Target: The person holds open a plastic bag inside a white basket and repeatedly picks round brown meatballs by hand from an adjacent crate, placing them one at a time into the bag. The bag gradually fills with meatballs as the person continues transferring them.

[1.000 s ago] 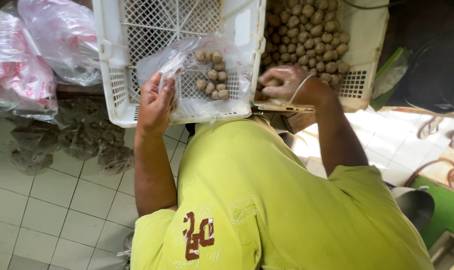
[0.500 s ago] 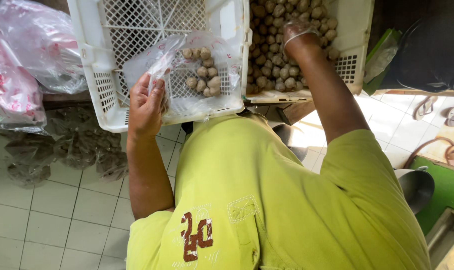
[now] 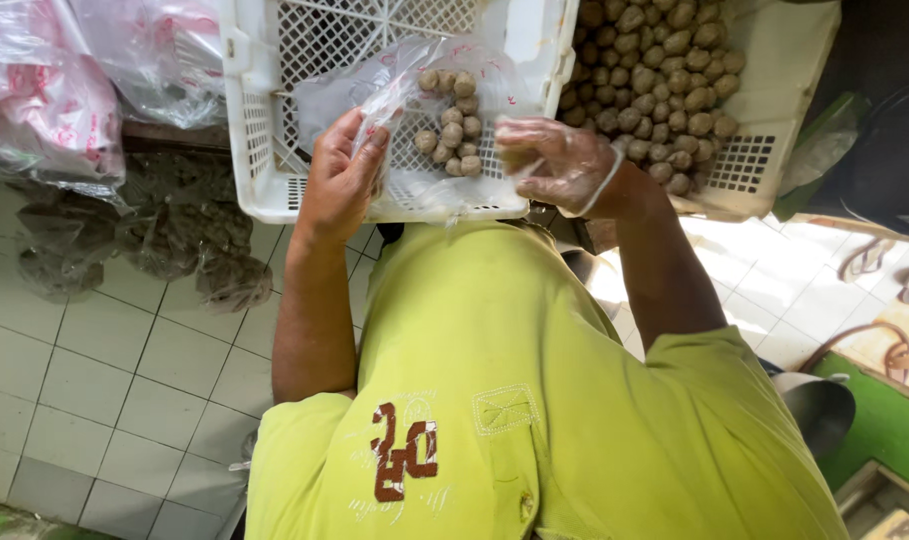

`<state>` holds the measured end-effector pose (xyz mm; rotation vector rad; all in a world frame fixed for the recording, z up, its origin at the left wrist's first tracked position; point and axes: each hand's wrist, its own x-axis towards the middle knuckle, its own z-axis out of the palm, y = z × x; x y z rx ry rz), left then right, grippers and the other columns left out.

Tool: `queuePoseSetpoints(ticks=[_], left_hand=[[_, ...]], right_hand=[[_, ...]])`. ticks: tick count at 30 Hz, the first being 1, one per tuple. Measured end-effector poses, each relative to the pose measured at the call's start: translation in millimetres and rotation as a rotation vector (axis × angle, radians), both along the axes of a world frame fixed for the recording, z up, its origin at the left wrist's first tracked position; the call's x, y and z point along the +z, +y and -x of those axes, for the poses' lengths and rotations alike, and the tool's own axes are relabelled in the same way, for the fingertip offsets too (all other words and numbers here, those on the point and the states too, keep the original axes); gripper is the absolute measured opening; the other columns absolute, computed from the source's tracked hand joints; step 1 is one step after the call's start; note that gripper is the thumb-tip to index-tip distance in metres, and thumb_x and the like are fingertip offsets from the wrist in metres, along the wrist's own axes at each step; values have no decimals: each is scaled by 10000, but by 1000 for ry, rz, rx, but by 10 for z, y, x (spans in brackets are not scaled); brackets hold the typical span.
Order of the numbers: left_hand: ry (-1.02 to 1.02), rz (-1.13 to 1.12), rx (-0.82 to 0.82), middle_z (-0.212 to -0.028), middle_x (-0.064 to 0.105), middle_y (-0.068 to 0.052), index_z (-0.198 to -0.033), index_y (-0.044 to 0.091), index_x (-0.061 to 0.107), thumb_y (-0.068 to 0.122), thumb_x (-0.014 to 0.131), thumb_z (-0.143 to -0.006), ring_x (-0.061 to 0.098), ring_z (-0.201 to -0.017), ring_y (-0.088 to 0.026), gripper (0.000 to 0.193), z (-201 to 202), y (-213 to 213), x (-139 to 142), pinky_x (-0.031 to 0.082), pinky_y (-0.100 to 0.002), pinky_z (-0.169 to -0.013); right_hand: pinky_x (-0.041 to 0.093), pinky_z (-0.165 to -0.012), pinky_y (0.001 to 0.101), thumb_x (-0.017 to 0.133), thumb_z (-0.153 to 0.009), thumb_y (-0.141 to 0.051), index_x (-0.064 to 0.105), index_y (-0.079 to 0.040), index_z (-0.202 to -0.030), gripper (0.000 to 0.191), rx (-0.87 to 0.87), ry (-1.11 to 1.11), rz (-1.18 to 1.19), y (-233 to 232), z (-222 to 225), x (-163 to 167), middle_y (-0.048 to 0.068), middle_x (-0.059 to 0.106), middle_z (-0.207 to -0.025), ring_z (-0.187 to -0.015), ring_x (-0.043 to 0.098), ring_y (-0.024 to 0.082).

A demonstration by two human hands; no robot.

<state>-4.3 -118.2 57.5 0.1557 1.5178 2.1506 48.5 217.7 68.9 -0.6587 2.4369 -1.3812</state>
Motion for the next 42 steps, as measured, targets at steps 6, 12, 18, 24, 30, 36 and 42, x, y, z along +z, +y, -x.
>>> queuePoseSetpoints(ticks=[6,12,18,24,30,36,42], left_hand=[[-70,-5,-2,-790,493,100,-1406,2,571,149,575,-1112,363,-587,3,329,-5,-21,27,296,-205,-525],[-92,6,12,-789,491,90,-1390,2,575,164,581,-1113,362,-581,-3,322,-18,-17,52,295,-211,-513],[-55,-13,16,-761,477,100,-1417,14,569,170,572,-1109,355,-574,2,345,-20,-31,55,301,-206,-522],[-156,-28,63,-779,480,107,-1416,-1,568,142,570,-1110,359,-593,5,337,-22,-27,72,284,-202,-526],[-123,-15,84,-818,500,101,-1414,-6,585,133,570,-1118,361,-624,10,328,-14,-4,108,284,-198,-550],[-101,-16,111,-866,541,82,-1412,-13,588,134,565,-1126,391,-680,-6,323,-28,-11,51,316,-212,-599],[-94,7,99,-798,485,111,-1404,-1,599,141,590,-1107,335,-619,13,329,-10,-27,13,271,-189,-552]], right_hand=[[635,-931,357,596,-1066,-140,661,-65,-1329,282,-726,-288,-360,928,337,-627,160,719,-1269,-1090,715,247],[637,-790,435,647,-1036,-139,662,30,-1266,286,-424,-355,-1005,1286,447,-1239,257,716,-1161,-966,735,309],[544,-924,429,655,-1025,-164,655,-41,-1290,292,-513,-379,-747,936,244,-557,206,689,-1218,-1021,672,291],[607,-924,365,740,-946,-92,650,-15,-1271,345,-151,-164,179,-11,-66,-103,205,657,-1215,-1048,676,242],[611,-973,382,679,-1048,-106,708,-81,-1239,194,-541,6,-533,827,393,-423,138,725,-1244,-1063,723,273],[553,-944,418,667,-1036,-149,673,-95,-1277,247,-443,-429,-1095,1471,343,-691,153,700,-1216,-1021,694,287],[555,-873,414,670,-1011,-174,643,-116,-1323,319,-578,-548,-543,896,141,63,139,694,-1183,-974,683,266]])
